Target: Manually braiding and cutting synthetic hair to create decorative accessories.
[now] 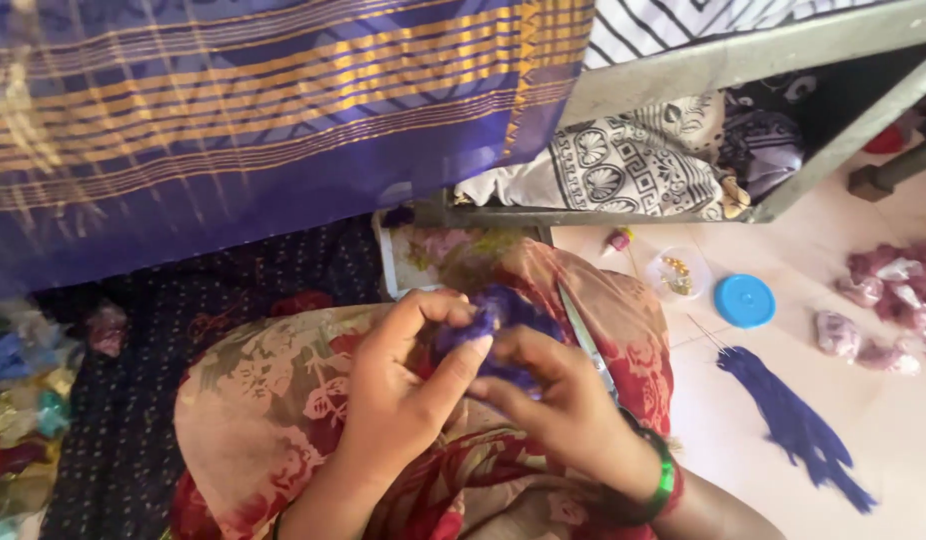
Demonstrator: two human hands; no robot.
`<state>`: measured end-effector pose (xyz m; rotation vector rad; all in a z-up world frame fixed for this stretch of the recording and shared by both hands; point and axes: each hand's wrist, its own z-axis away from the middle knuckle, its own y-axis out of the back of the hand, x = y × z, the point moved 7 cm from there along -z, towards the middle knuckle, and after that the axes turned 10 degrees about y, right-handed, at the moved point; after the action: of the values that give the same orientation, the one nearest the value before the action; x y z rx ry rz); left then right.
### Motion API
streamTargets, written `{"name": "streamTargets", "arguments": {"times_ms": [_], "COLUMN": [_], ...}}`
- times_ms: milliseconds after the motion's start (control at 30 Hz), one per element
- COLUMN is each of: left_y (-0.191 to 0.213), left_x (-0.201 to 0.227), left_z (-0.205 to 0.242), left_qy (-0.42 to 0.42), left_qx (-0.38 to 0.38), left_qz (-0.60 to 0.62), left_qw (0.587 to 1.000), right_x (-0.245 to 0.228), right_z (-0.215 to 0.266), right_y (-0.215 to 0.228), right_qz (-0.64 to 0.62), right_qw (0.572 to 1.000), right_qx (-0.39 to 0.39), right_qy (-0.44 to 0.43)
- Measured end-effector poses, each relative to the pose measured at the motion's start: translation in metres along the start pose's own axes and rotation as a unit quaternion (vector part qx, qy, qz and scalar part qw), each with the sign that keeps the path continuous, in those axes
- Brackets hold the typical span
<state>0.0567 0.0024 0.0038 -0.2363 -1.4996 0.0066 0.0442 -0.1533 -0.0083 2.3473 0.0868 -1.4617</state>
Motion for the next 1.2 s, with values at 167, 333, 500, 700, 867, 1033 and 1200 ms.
{"name": "streamTargets", "arguments": {"times_ms": [167,333,500,700,867,1033,1200], "left_y": [0.016,-0.001,0.003,0.011,0.009,0.027,0.052], "left_x": [-0.012,-0.042,-0.051,-0.055,-0.019,0.005,0.017], "left_z": [-0.004,-0.007,-0.006,0.005,0.0,-0.011,-0.011], "left_qy": [0.006,0.198,0.237,0.214,0.02,-0.095,-0.191], "left_qx": [0.016,-0.102,-0.1,-0.164,-0.126,0.015,0.199], "left_qz": [0.042,0.24,0.361,0.342,0.121,-0.053,-0.255], "left_qw": [0.999,0.945,0.897,0.9,0.984,0.994,0.927], "right_x": [0.048,0.055,0.049,0.075,0.038,-0.029,-0.025], "right_z": [0.017,0.021,0.005,0.013,0.026,0.033,0.047], "right_y": [0.012,0.051,0.09,0.139,0.153,0.136,0.126], "right_qz": [-0.266,-0.185,0.028,0.02,0.114,0.205,0.245], "right_qw": [0.95,0.953,0.985,0.983,0.965,0.962,0.96], "right_qx": [0.016,0.117,0.1,0.119,0.176,0.176,0.133], "right_qy": [-0.162,-0.209,-0.136,-0.141,-0.16,0.036,0.032]}}
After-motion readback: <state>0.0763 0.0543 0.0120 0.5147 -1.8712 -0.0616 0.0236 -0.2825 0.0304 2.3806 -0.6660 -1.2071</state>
